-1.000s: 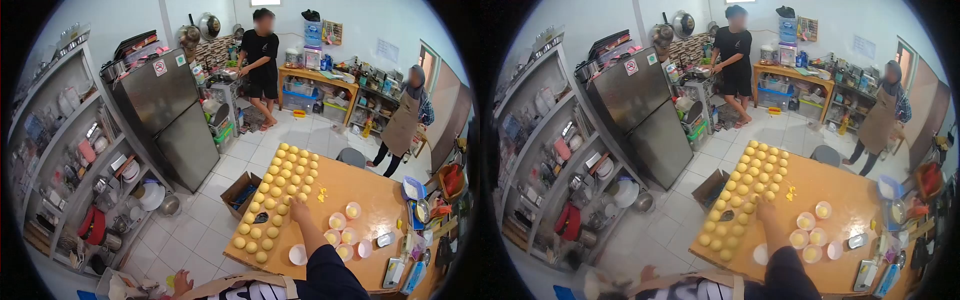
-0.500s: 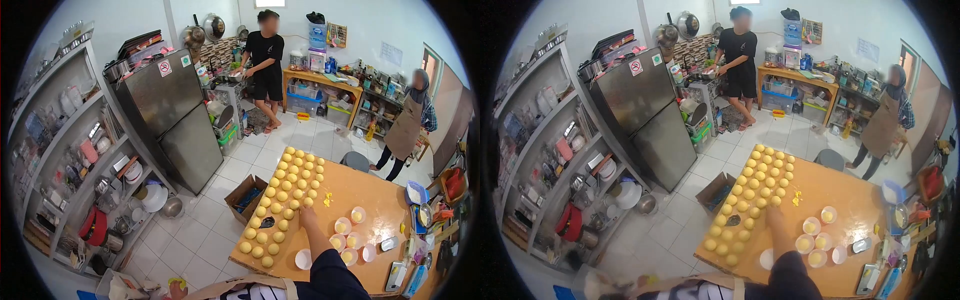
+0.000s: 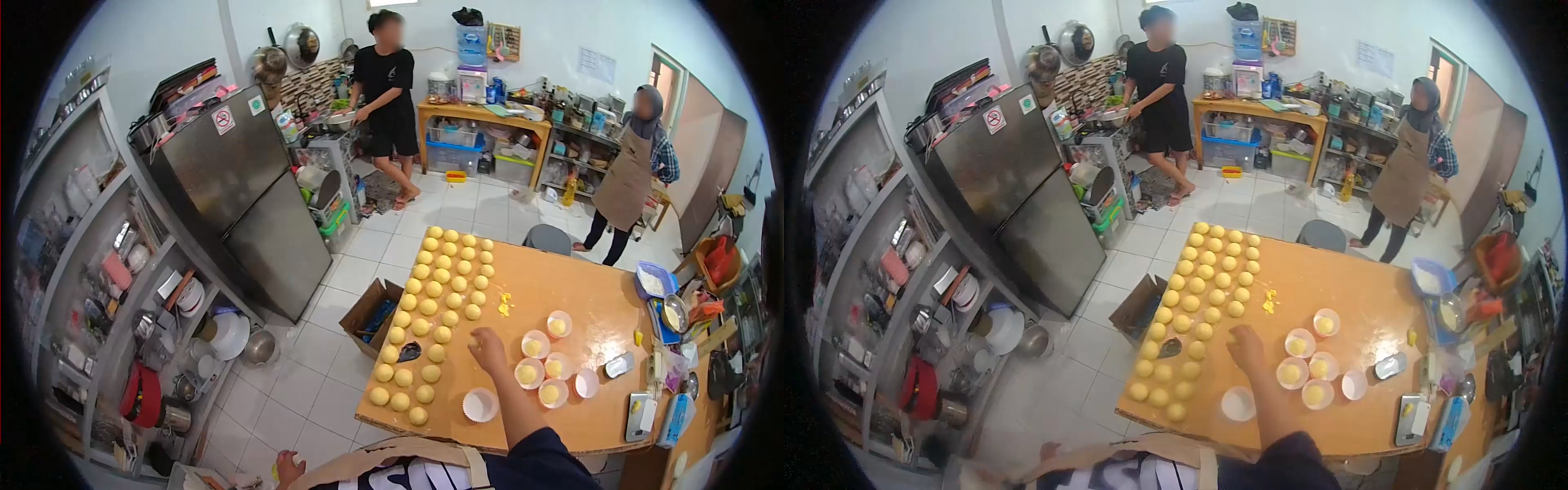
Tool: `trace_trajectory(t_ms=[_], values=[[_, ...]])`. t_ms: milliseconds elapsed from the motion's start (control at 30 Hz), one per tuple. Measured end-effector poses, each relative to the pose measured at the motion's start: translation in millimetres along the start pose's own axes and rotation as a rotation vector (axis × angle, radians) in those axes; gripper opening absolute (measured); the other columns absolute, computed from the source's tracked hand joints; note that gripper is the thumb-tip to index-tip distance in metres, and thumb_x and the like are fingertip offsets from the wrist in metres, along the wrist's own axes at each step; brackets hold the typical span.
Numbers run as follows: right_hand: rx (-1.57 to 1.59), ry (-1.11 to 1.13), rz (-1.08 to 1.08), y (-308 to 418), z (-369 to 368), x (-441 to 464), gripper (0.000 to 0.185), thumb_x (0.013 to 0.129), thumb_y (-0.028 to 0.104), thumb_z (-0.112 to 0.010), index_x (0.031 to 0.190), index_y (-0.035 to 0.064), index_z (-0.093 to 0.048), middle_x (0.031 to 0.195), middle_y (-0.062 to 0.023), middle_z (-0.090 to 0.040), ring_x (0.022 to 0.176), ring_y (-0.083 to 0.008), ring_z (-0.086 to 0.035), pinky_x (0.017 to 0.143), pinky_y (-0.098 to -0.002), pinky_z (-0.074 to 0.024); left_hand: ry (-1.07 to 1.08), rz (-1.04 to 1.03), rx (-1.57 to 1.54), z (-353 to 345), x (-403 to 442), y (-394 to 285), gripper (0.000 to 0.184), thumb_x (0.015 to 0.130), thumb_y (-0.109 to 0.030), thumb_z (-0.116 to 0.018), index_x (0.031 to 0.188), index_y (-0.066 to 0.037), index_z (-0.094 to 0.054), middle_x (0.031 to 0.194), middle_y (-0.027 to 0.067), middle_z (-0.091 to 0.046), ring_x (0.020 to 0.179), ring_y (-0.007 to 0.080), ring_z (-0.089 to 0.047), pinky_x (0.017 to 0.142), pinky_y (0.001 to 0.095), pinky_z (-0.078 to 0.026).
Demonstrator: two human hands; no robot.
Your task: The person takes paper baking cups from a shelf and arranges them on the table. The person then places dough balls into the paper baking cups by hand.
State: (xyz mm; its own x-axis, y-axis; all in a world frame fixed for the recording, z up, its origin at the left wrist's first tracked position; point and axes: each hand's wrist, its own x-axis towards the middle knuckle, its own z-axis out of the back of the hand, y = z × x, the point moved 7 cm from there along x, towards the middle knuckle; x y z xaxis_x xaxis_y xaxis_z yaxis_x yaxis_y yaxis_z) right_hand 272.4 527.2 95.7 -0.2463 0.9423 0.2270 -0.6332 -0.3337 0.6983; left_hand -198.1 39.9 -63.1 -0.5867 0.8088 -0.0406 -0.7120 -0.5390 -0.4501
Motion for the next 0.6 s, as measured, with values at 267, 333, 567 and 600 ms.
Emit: trace_trajectory(t_ms=[267, 333, 567, 600], values=[[0.022, 0.215, -0.087, -2, 8, -108, 0.032, 0.07, 0.011, -0.073, 0.1, 0.003, -0.065, 0.105, -0.0146, -0.063, 0.097, -0.031, -0.06, 0.085, -0.0386, -0.0489, 0.113, -0.04, 0.014, -28, 26, 21, 0.046, 0.067, -0.021, -0.076, 0.106, -0.005, -0.059, 0.117, 0.0202, -0.05, 0.112, 0.0375, -0.046, 0.097, 0.0448, -0.038], [-0.011, 0.22, -0.113, -4, 13, -120, 0.032, 0.07, 0.011, -0.072, 0.101, 0.0026, -0.065, 0.103, -0.0149, -0.063, 0.096, -0.0313, -0.061, 0.085, -0.0384, -0.049, 0.064, -0.07, -0.024, -22, 35, -16, 0.045, 0.069, -0.021, -0.075, 0.107, -0.005, -0.059, 0.116, 0.0207, -0.051, 0.112, 0.0375, -0.046, 0.098, 0.0449, -0.037], [0.042, 0.068, -0.122, -19, 33, -134, 0.033, 0.068, 0.006, -0.072, 0.1, 0.0018, -0.065, 0.098, -0.0146, -0.065, 0.09, -0.0296, -0.063, 0.078, -0.037, -0.0508, 0.094, -0.248, -0.067, -30, 53, -67, 0.042, 0.072, -0.016, -0.072, 0.11, -0.005, -0.057, 0.119, 0.0208, -0.05, 0.115, 0.0381, -0.045, 0.099, 0.0453, -0.036], [0.033, 0.09, -0.133, -18, 34, -137, 0.033, 0.068, 0.006, -0.072, 0.1, 0.0018, -0.065, 0.098, -0.0146, -0.065, 0.09, -0.0295, -0.063, 0.078, -0.0369, -0.0506, 0.086, -0.267, -0.079, -29, 51, -72, 0.042, 0.072, -0.016, -0.072, 0.109, -0.005, -0.057, 0.119, 0.0207, -0.05, 0.116, 0.0381, -0.045, 0.099, 0.0451, -0.036]])
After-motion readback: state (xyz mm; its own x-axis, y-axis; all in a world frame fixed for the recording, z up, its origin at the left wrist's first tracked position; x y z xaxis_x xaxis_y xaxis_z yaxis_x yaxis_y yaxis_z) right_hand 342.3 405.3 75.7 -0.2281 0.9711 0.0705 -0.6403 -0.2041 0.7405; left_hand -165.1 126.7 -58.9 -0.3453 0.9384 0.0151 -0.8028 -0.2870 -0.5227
